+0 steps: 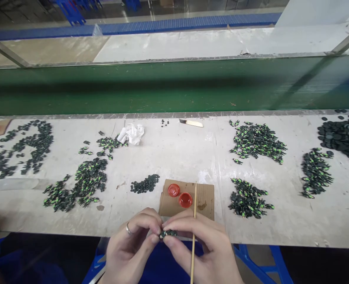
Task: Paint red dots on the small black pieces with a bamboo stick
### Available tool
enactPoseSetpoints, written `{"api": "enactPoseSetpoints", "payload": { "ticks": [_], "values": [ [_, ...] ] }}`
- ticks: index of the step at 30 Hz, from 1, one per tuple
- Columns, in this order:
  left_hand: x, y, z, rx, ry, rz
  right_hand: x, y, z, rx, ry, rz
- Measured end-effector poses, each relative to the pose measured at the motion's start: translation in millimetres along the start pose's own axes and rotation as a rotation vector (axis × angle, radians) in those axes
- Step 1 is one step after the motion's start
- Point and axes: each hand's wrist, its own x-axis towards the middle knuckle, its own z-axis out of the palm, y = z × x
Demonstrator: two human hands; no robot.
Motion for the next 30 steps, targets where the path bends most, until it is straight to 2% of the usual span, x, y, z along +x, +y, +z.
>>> {"api": "enactPoseSetpoints", "payload": {
  "ticks": [3,6,8,10,12,17,22,27,30],
  "values": [
    [2.9,-11.3,-12.3,0.114,0.018,-0.04,12.3,23.5,-17.8,-0.085,0.033,0.043],
    [7.2,-30.9,-35.5,0.279,0.163,-0.056,32.6,68.4,-60.2,-0.347,0.224,0.196],
    [9.1,-46.0,-50.6,0.413,0.265,-0.054,46.1,99.9,-91.6,-0.577,0.363,0.353],
    [9.8,-59.3,-59.9,0.533,0.288,-0.048,55.0,121.8,-114.9,-0.75,0.374,0.456],
    [10.0,-68.5,-62.5,0.634,0.283,-0.042,57.3,129.2,-125.8,-0.86,0.371,0.46],
    [13.3,-74.5,-60.9,0.821,0.285,-0.037,46.4,107.4,-116.7,-0.888,0.509,0.307],
    [16.8,-69.7,-69.8,0.913,0.184,-0.006,37.4,87.8,-100.9,-0.752,0.596,0.243],
    [13.4,-60.6,-75.3,0.958,0.025,0.0,24.8,75.8,-92.7,-0.638,0.558,0.268],
    [11.4,-57.3,-78.0,0.979,0.014,-0.003,16.6,72.7,-91.2,-0.573,0.52,0.301]
  ]
}}
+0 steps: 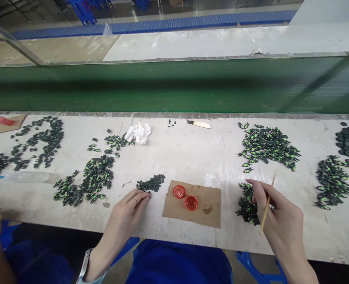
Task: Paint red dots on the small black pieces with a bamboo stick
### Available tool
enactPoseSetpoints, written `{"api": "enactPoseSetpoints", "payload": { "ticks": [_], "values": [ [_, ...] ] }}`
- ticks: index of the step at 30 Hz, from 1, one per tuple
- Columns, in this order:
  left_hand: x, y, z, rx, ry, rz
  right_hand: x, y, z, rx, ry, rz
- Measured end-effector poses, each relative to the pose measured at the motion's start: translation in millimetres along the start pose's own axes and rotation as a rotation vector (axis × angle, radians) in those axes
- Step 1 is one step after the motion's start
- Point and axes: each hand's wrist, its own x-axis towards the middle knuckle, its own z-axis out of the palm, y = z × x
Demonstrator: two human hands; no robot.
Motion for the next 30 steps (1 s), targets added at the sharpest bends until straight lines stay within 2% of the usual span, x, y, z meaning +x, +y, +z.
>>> {"api": "enactPoseSetpoints", "payload": {
  "ticks": [4,7,12,17,19,27,30],
  "values": [
    [-0.4,-3.2,-3.4,0.017,-0.005,-0.013,-4.5,5.6,-0.4,0.082,-0.066,0.05],
    [0.6,-3.7,-3.6,0.05,-0.029,-0.009,-6.6,8.2,3.0,0.17,-0.099,0.022],
    [4.6,1.2,-3.2,0.133,-0.073,-0.011,-18.1,-2.3,6.3,0.306,-0.131,0.042],
    [11.8,3.7,-6.0,0.239,-0.129,0.01,-30.1,-16.2,5.9,0.424,-0.312,0.061],
    [15.8,3.4,-6.4,0.288,-0.15,0.022,-31.6,-19.3,7.7,0.438,-0.343,0.046],
    [19.6,11.5,-14.4,0.358,-0.254,0.107,-34.7,-33.9,13.2,0.441,-0.267,0.057],
    [17.1,17.0,-10.7,0.333,-0.254,0.149,-35.8,-33.6,11.3,0.437,-0.222,0.045]
  ]
}}
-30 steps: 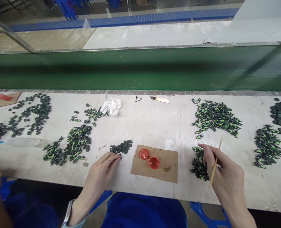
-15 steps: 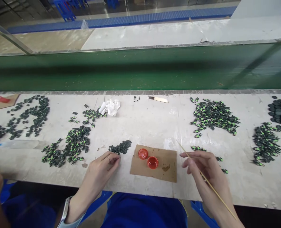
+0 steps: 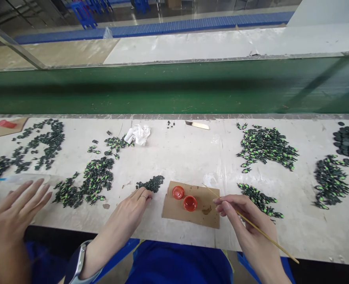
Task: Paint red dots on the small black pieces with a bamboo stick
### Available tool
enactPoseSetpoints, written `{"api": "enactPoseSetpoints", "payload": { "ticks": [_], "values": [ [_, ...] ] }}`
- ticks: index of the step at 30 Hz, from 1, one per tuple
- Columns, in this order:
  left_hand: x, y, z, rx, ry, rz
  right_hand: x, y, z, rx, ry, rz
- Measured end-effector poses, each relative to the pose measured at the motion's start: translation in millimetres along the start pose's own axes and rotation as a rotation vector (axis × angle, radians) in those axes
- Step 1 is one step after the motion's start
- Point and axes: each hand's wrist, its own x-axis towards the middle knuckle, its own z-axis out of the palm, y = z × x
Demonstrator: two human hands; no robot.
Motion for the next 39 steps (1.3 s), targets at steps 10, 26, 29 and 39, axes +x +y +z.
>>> {"api": "enactPoseSetpoints", "payload": {
  "ticks": [10,26,29,39],
  "values": [
    [29.3,-7.4,23.5,-0.13,0.236,-0.151,0.5,4.6,-4.2,0.025,-0.092,-0.055],
    [-15.3,35.8,20.2,-0.719,0.381,-0.218,-3.7,32.2,40.7,-0.172,-0.275,-0.472],
    [-16.7,42.9,23.3,-0.855,0.368,-0.257,-4.4,34.9,44.1,-0.155,-0.257,-0.502],
    [-8.4,62.5,21.4,-1.399,0.228,-0.487,-7.5,30.2,40.3,-0.034,-0.192,-0.326]
  ]
}}
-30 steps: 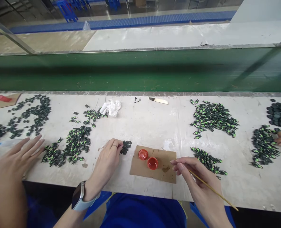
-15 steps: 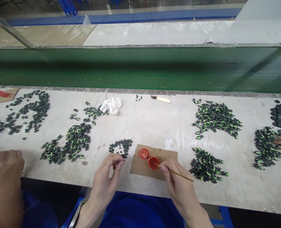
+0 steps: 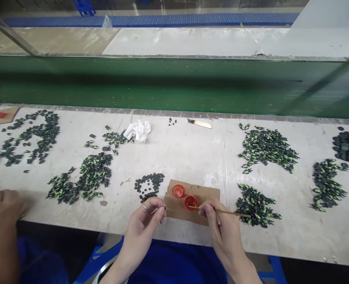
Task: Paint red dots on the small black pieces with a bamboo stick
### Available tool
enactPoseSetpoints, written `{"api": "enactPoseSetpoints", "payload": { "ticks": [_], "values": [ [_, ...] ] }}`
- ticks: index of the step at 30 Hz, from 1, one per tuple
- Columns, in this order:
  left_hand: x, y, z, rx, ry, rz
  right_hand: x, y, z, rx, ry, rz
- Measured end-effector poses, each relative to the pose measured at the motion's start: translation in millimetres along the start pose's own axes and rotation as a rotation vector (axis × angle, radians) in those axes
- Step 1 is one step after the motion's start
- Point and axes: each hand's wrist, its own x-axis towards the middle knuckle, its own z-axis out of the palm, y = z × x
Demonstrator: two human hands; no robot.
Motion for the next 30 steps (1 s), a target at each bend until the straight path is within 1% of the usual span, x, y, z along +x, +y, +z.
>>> {"api": "enactPoseSetpoints", "payload": {
  "ticks": [2,4,7,10,14,17,22,26,30],
  "values": [
    [2.5,0.2,5.2,-0.116,-0.03,-0.071,0.4,-0.5,-1.6,0.046,0.02,0.07],
    [3.9,0.5,10.4,-0.228,-0.052,-0.128,0.8,-2.7,-3.4,0.121,0.074,0.129],
    [1.9,5.2,17.0,-0.382,-0.069,-0.199,-0.1,-14.0,-5.3,0.298,0.163,0.193],
    [-4.6,16.1,20.6,-0.506,-0.106,-0.286,-5.6,-34.7,-5.1,0.467,0.191,0.188],
    [-13.4,30.3,21.4,-0.603,-0.152,-0.369,-18.6,-59.6,0.8,0.587,0.179,0.145],
    [-17.6,35.0,21.4,-0.632,-0.145,-0.385,-24.0,-66.6,8.3,0.654,0.144,0.126],
    [-18.5,35.6,22.7,-0.631,-0.142,-0.373,-22.2,-64.9,15.8,0.7,0.122,0.093],
    [-17.1,34.3,22.9,-0.599,-0.142,-0.34,-21.4,-64.2,12.5,0.67,0.079,0.07],
    [-17.0,31.0,19.5,-0.514,-0.117,-0.28,-18.9,-64.4,5.3,0.582,0.026,0.023]
  ]
}}
